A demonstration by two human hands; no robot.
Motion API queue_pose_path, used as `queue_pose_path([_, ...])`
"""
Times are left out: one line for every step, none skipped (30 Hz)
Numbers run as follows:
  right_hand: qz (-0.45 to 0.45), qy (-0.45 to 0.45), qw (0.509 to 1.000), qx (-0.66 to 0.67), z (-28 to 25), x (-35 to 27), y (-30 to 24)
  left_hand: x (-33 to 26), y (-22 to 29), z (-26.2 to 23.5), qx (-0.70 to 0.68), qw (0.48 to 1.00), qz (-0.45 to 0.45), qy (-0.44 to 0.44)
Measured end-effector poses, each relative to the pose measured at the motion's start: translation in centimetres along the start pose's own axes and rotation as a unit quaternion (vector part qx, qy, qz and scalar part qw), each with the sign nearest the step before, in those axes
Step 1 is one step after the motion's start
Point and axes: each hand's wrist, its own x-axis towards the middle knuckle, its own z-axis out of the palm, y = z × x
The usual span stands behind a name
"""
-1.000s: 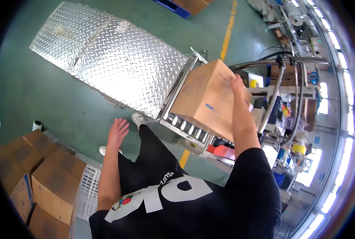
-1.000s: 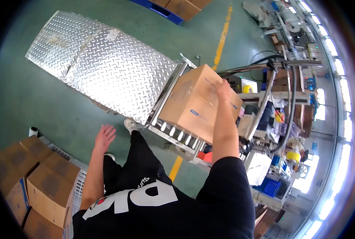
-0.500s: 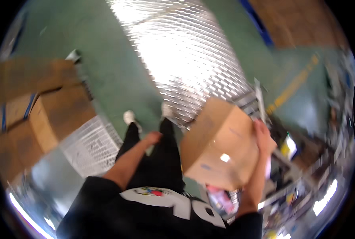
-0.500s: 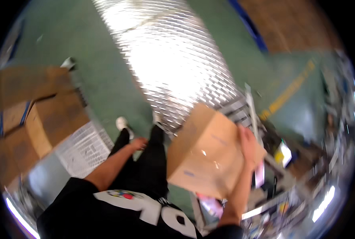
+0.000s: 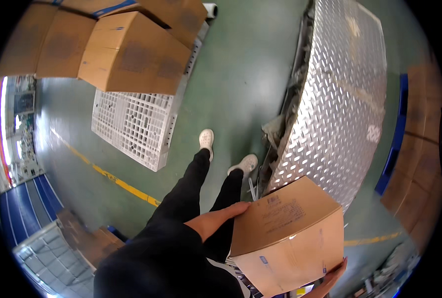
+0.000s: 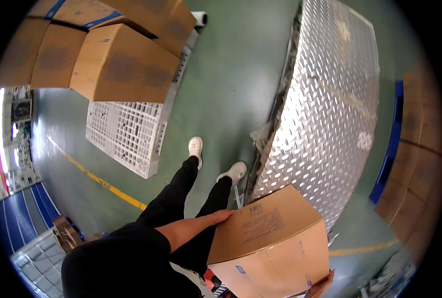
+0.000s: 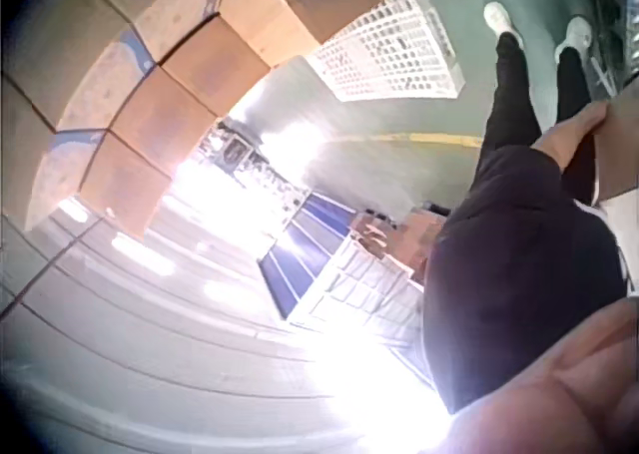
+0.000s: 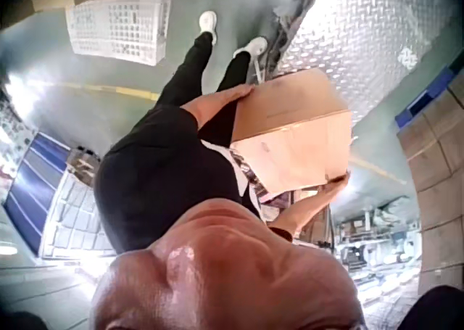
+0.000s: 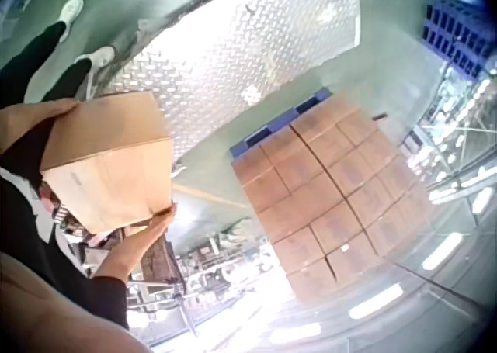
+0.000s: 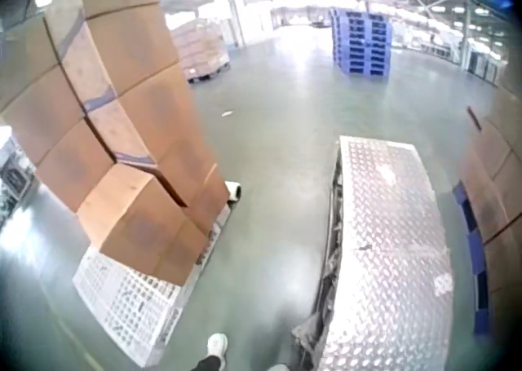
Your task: The person opens cardboard boxes, packs packages from a conveyor belt into them by hand, seals the filled boxes through a taping machine, and stacks the sealed boxes onto a pallet.
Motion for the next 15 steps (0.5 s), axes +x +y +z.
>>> queue_pose_path([-0.008,-0.05,0.999,0.016,2.9,0.4,-1.3,-1.3,0.9,-1.8,-0.001,1.0,0.013,0.008])
queue_pose_path([-0.015,-0.104,0.994,0.034,6.3,0.4,-2.8,-2.8,1.5,-4.0,-0.001,0.999,0.028,0.02])
queue_pose_path([0.018,-0.108,0.994,0.018,10.3,0.2,-4.4,-3.3,1.4,-6.9,0.066,0.992,0.073,0.081])
queue_pose_path([0.001,-0.159,0.987,0.001,14.6,0.5,-5.5,-3.1,0.7,-10.2,0.131,0.974,0.117,0.145])
queue_pose_path([-0.015,-0.204,0.979,-0.015,18.7,0.9,-6.0,-3.8,0.3,-14.9,0.127,0.972,0.161,0.112])
queue_pose_path([-0.026,-0.217,0.976,-0.011,22.8,1.9,-6.4,-5.4,1.4,-19.6,0.364,0.91,0.123,0.153])
queue_pose_path([-0.036,-0.225,0.974,-0.005,26.9,2.8,-6.7,-8.7,2.2,-24.4,0.427,0.874,0.152,0.176])
queue_pose_path([-0.046,-0.267,0.963,-0.001,31.8,2.3,-7.3,-8.9,-0.8,-28.9,0.065,0.95,0.187,0.24])
queue_pose_path([-0.062,-0.294,0.954,0.016,36.5,0.9,-7.8,-16.3,1.6,-33.6,0.281,0.892,0.214,0.282])
queue_pose_path([-0.056,-0.337,0.939,0.033,41.9,-2.1,-9.0,-21.5,2.0,-37.7,0.199,0.858,0.346,0.322])
queue_pose_path([-0.048,-0.376,0.924,0.048,47.3,-5.2,-9.9,-28.5,4.5,-40.0,-0.069,0.903,0.243,0.347])
queue_pose_path([-0.045,-0.41,0.909,0.058,52.0,-8.3,-10.7,-32.6,4.8,-42.8,-0.232,0.849,0.299,0.368])
queue_pose_path([-0.039,-0.458,0.886,0.057,57.1,-11.6,-11.6,-35.2,3.1,-46.5,-0.281,0.796,0.352,0.405])
queue_pose_path([-0.049,-0.471,0.88,0.038,61.5,-14.1,-12.3,-40.3,4.4,-47.3,-0.387,0.73,0.378,0.418])
queue_pose_path([-0.057,-0.489,0.868,0.059,65.8,-16.5,-12.7,-43.6,4.7,-49.8,-0.353,0.683,0.42,0.482])
